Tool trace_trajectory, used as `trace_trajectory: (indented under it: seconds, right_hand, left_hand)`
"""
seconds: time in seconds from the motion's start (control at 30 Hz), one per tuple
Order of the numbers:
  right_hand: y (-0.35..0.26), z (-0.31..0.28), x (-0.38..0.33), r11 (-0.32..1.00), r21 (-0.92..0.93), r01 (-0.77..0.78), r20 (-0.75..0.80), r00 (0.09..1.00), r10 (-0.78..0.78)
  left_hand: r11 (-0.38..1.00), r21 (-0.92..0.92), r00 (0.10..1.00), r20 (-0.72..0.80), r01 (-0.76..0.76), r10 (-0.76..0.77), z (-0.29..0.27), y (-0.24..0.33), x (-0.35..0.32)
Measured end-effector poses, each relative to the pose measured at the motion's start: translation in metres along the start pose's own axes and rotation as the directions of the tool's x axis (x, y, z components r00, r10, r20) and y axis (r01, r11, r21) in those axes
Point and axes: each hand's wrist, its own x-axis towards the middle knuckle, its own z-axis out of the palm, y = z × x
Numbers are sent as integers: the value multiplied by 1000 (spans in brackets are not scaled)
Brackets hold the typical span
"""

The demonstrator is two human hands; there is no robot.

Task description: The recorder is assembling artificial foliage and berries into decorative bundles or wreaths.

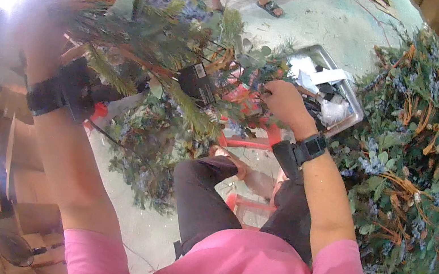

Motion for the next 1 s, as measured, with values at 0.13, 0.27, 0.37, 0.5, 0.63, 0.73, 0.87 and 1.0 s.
trace_trajectory:
  seconds: [0.13,0.27,0.37,0.5,0.63,0.73,0.87,1.0]
  right_hand:
    - [39,32,0,989,-77,-130,-79,989,124]
    - [43,41,-11,992,59,-115,-73,990,119]
    - [23,3,-18,992,10,-125,58,991,125]
    - [-5,-44,-20,992,-50,-119,133,983,124]
    - [-68,-95,-25,986,167,30,-3,1000,-30]
    - [-102,-114,-24,929,305,211,-153,973,-171]
    - [-155,-131,-25,813,298,499,-539,791,-288]
    - [-193,-126,-33,805,-116,581,-534,647,-544]
  left_hand:
    - [545,-579,753,199,607,-627,7,31,11]
    - [181,-719,585,363,671,-726,-17,52,20]
    - [747,-436,852,104,503,-513,-18,29,11]
    - [163,-740,551,316,653,-772,-22,50,25]
    - [-10,-849,526,336,528,-781,-32,64,37]
    - [-57,-868,583,378,493,-719,-42,80,48]
    - [-185,-914,642,387,360,-662,-58,95,56]
    - [-148,-923,678,362,354,-639,-69,109,68]
